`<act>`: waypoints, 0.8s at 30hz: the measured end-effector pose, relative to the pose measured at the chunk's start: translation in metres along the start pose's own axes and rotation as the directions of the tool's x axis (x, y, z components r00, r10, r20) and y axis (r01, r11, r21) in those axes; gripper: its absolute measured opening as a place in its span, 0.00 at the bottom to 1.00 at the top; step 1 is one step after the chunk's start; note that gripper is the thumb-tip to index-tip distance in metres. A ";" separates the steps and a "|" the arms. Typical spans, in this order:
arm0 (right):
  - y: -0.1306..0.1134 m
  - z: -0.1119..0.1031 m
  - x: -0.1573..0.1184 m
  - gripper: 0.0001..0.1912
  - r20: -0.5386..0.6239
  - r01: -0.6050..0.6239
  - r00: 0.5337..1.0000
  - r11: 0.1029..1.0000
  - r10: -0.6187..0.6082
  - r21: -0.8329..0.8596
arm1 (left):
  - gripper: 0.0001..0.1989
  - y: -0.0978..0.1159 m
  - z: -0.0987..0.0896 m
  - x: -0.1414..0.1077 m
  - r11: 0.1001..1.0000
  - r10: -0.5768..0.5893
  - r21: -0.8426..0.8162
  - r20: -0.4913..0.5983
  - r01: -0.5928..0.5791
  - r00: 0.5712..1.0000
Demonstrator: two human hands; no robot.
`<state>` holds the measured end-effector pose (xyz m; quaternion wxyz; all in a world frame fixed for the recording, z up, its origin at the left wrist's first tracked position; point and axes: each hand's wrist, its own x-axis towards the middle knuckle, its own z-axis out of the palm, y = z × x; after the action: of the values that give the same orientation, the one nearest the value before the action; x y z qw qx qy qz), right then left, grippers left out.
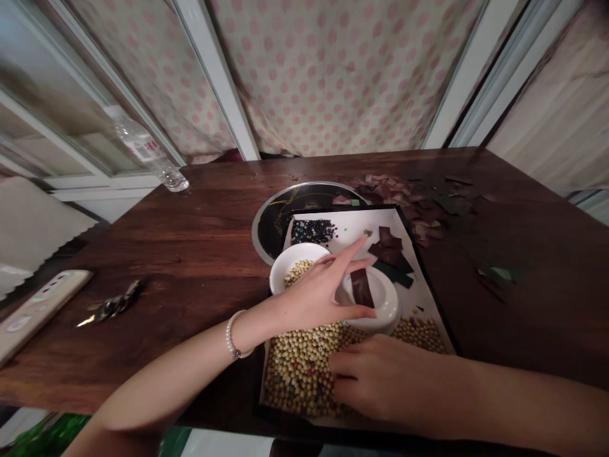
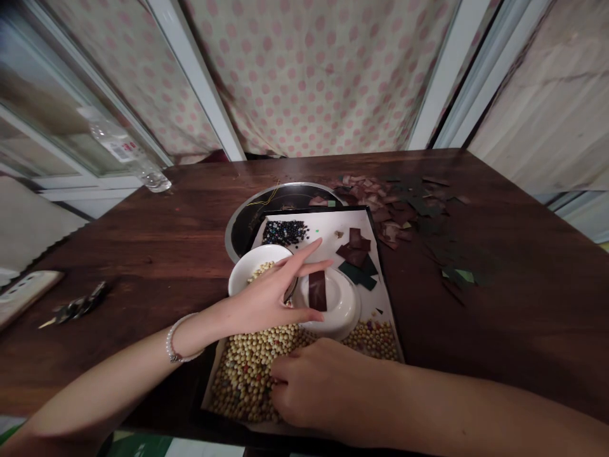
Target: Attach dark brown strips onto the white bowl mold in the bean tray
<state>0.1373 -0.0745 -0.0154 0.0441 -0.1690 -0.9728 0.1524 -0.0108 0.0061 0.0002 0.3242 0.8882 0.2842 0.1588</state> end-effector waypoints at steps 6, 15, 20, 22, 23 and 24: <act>-0.002 0.002 0.000 0.03 -0.003 0.055 0.999 0.998 -0.055 0.023 | 0.51 0.001 0.002 -0.001 1.000 -0.001 0.013 -0.029 0.002 1.000; -0.001 -0.002 -0.002 0.06 -0.011 0.047 0.999 0.986 -0.046 0.163 | 0.42 0.001 0.000 -0.001 0.999 0.006 0.047 -0.009 -0.005 1.000; 0.001 -0.005 -0.004 0.06 0.011 0.061 0.998 0.979 -0.064 0.197 | 0.41 0.001 0.000 -0.001 0.997 -0.005 0.081 0.008 0.004 1.000; 0.001 -0.003 -0.004 0.05 0.015 0.072 0.997 0.985 -0.076 0.156 | 0.40 0.000 0.000 -0.002 0.996 -0.002 0.090 0.009 0.001 1.000; 0.001 -0.001 -0.004 0.05 0.015 0.079 0.997 0.987 -0.082 0.140 | 0.39 0.000 0.000 -0.002 0.996 0.001 0.090 0.010 -0.002 1.000; 0.001 0.000 -0.004 0.05 0.015 0.082 0.996 0.988 -0.085 0.128 | 0.39 0.000 0.000 -0.002 0.996 0.005 0.089 0.012 -0.006 1.000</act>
<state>0.1412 -0.0749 -0.0160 0.0513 -0.1235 -0.9677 0.2139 -0.0121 0.0050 -0.0005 0.2856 0.9034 0.2867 0.1416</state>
